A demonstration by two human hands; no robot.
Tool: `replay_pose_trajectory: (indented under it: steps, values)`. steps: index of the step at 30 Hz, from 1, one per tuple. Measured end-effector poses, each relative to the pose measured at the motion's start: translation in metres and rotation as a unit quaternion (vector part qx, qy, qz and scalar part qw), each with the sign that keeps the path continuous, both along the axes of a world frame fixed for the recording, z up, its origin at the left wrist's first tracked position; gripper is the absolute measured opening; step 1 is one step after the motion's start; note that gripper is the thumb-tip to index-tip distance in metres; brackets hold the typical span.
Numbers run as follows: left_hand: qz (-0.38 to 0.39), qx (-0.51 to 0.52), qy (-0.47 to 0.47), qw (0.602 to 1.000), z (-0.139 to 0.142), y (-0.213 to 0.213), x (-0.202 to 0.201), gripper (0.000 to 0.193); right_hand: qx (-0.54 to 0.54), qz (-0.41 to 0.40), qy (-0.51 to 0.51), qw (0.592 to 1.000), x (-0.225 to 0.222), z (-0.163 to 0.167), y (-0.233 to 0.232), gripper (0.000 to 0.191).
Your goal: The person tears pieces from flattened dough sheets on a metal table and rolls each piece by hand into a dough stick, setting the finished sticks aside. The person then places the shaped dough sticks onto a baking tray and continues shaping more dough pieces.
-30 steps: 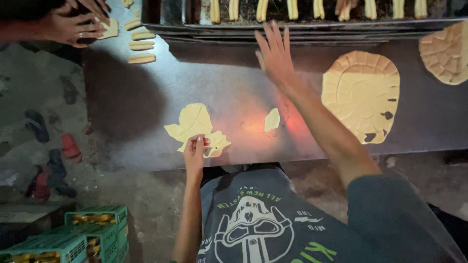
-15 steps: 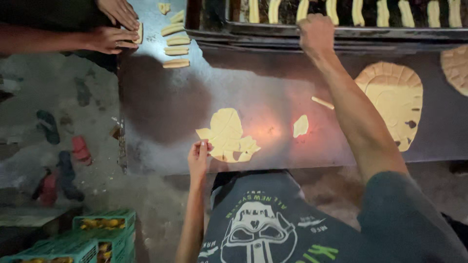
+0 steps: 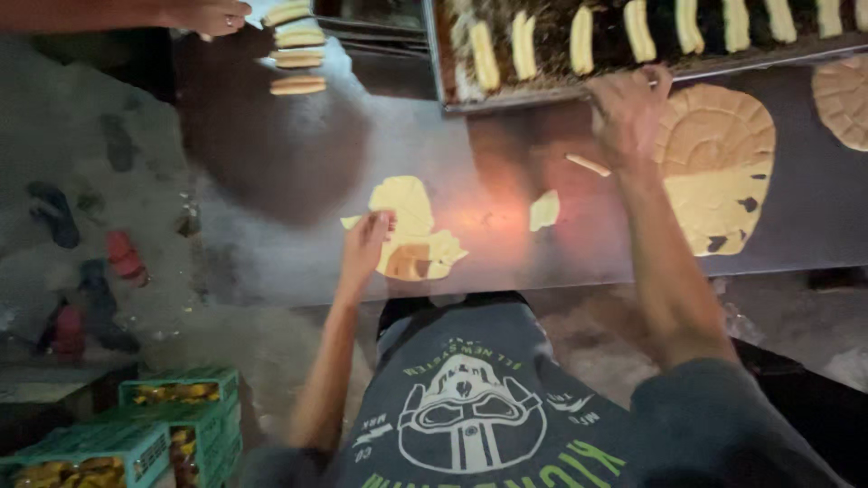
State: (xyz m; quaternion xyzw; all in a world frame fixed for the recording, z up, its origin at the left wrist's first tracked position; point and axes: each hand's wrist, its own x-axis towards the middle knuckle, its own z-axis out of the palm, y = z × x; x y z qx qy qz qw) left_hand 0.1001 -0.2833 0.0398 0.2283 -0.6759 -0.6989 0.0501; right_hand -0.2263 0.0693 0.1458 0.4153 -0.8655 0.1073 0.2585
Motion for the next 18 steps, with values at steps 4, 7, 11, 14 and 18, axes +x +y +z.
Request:
replay_pose_trajectory:
  steps: [4, 7, 11, 14, 18]
  values:
    - [0.012, 0.011, 0.04, 0.999, 0.041, 0.012, -0.116, 0.03, -0.075, 0.026, -0.074, 0.994, 0.032, 0.003, 0.026, 0.023]
    - [0.029, 0.085, -0.085, 0.992, 0.075, 0.011, -0.204, 0.054, -0.069, -0.001, -0.068, 0.995, 0.045, 0.001, 0.041, 0.033]
    - [0.012, 0.054, -0.159, 0.986, 0.097, 0.026, -0.259, 0.039, -0.365, -0.133, -0.147, 0.909, 0.038, -0.01, 0.08, 0.067]
    - [0.013, -0.01, -0.088, 0.996, 0.087, 0.039, -0.24, 0.017, -0.67, -0.271, -0.385, 0.573, 0.01, -0.016, 0.123, 0.062]
    - [-0.006, 0.038, -0.047, 0.998, 0.06, 0.06, -0.172, 0.019, -0.653, -0.221, -0.552, 0.469, -0.019, -0.016, 0.172, 0.069]
